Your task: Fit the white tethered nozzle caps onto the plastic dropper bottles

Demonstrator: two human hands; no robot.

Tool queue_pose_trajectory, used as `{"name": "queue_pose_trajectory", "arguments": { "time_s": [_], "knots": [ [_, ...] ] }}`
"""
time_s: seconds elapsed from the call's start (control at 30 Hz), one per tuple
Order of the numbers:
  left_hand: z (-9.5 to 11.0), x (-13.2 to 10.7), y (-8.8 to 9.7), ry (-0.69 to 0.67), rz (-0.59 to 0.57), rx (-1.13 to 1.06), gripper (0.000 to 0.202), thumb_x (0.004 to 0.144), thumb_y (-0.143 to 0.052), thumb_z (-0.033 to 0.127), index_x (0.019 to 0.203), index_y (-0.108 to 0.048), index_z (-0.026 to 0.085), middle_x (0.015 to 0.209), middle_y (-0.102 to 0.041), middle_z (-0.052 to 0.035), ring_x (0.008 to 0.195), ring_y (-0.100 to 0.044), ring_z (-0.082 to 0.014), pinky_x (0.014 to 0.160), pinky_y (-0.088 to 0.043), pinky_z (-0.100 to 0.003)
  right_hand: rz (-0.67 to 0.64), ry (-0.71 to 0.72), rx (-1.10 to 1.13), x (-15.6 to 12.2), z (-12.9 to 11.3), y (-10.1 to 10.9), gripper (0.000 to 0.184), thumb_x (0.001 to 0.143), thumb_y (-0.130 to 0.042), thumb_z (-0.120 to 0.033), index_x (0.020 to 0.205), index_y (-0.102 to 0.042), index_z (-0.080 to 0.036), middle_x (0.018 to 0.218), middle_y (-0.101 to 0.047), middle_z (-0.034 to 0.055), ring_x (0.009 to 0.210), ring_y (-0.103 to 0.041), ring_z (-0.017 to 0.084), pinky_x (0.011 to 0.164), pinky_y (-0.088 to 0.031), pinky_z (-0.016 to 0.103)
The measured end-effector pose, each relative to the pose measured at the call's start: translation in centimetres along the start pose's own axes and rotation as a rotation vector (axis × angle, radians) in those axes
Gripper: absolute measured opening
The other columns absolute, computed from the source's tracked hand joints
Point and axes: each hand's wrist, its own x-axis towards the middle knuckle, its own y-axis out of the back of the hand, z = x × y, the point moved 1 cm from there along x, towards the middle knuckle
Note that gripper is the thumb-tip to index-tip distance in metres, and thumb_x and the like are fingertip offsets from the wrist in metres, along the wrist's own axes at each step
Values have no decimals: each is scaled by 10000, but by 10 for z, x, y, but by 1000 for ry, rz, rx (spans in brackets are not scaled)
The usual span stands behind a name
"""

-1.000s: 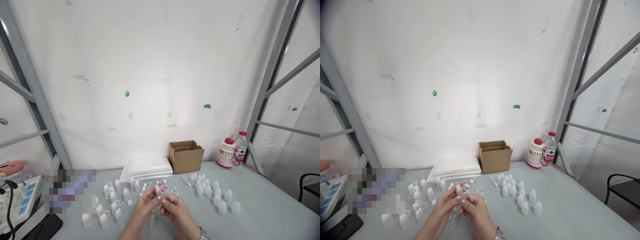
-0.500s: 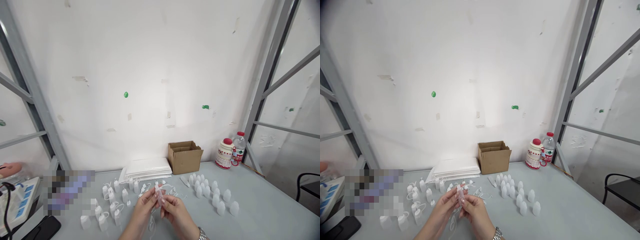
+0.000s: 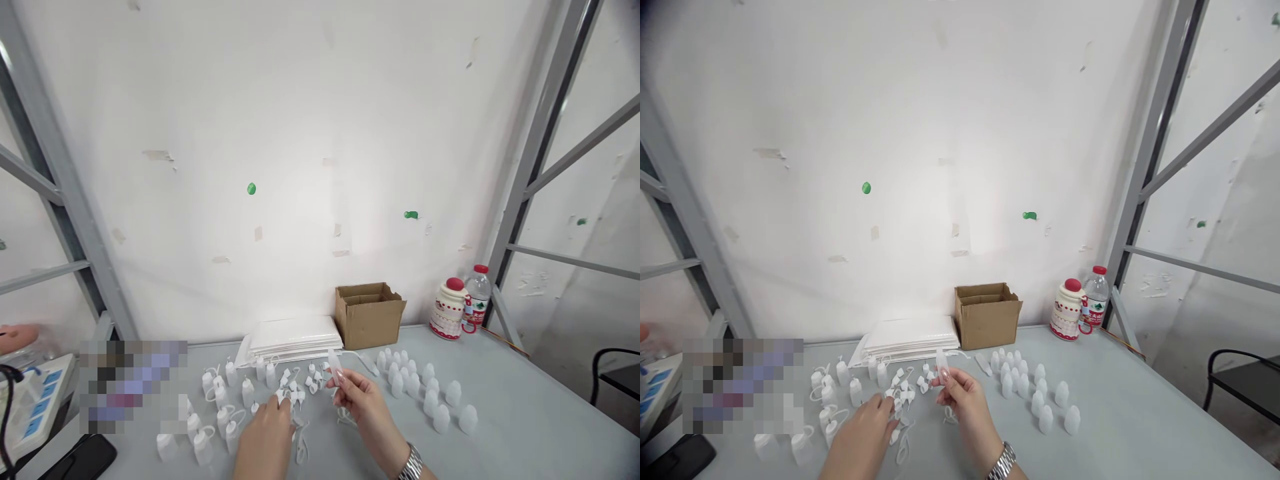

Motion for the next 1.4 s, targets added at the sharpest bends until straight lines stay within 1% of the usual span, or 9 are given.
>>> {"name": "queue_pose_trajectory", "arguments": {
  "time_s": [0.13, 0.33, 0.43, 0.67, 0.87, 1.07, 1.2, 1.33, 1.4],
  "knots": [
    [3, -2, 3, 6, -64, -43, 301, 628, -481, 76, 857, -641, 187, 936, -657, -121, 895, -576, -286, 675, -394, -335, -12, -19, -52, -3, 4, -3, 321, 630, -715, -431, 758, -695, -138, 683, -658, 31, 515, -503, 93, 550, -379, 225],
    [15, -1, 6, -35, -126, 7, 391, 651, -368, -32, 897, -638, 109, 969, -651, -193, 920, -586, -320, 694, -408, -372, -25, -59, -102, -6, 9, -7, 354, 606, -715, -471, 754, -696, -150, 670, -665, 27, 488, -507, 90, 535, -370, 225],
    [16, 1, 7, -59, -145, 20, 387, 660, -371, -16, 915, -629, 118, 964, -652, -178, 930, -584, -308, 725, -406, -371, -28, -56, -126, -7, 12, -8, 366, 597, -712, -489, 736, -696, -151, 685, -671, 31, 479, -509, 88, 530, -368, 226],
    [8, 9, 3, -121, -52, -149, 375, 668, -383, 59, 947, -617, 150, 963, -634, -133, 954, -561, -274, 798, -395, -361, -6, -48, -145, -7, 13, -6, 353, 606, -703, -492, 710, -695, -155, 681, -663, 32, 485, -495, 88, 527, -362, 219],
    [5, 15, 4, -109, 41, -421, 306, 715, -425, 189, 924, -649, 199, 888, -615, -90, 890, -564, -245, 795, -407, -351, 17, -34, -148, -10, 10, -9, 360, 604, -699, -500, 710, -699, -156, 674, -660, 30, 486, -488, 100, 529, -365, 227],
    [5, 23, -5, 8, 9, -837, 158, 605, -575, 189, 716, -688, 190, 762, -618, -57, 749, -571, -222, 750, -430, -341, 9, -45, -144, -10, 14, -8, 376, 591, -710, -498, 737, -707, -152, 658, -662, 33, 482, -495, 102, 528, -370, 228],
    [9, 26, -4, 118, -102, -1169, 170, 646, -611, 274, 748, -684, 160, 765, -682, -77, 776, -619, -225, 761, -467, -349, -1, -14, -186, -10, 16, -9, 392, 613, -683, -518, 752, -711, -153, 659, -666, 41, 468, -495, 104, 529, -383, 240],
    [13, 22, 1, 303, -235, -1675, 143, 623, -686, 237, 730, -688, 142, 796, -711, -88, 813, -638, -197, 834, -459, -314, -63, -15, -218, -11, 19, -15, 424, 535, -715, -548, 713, -710, -163, 596, -652, 30, 431, -483, 109, 500, -405, 260],
    [13, 21, 1, 335, -230, -1722, 187, 611, -703, 229, 774, -690, 141, 798, -716, -88, 803, -638, -191, 825, -462, -307, -76, -37, -221, -11, 23, -18, 435, 494, -734, -550, 692, -708, -164, 573, -644, 23, 413, -470, 103, 476, -408, 262]
  ]
}}
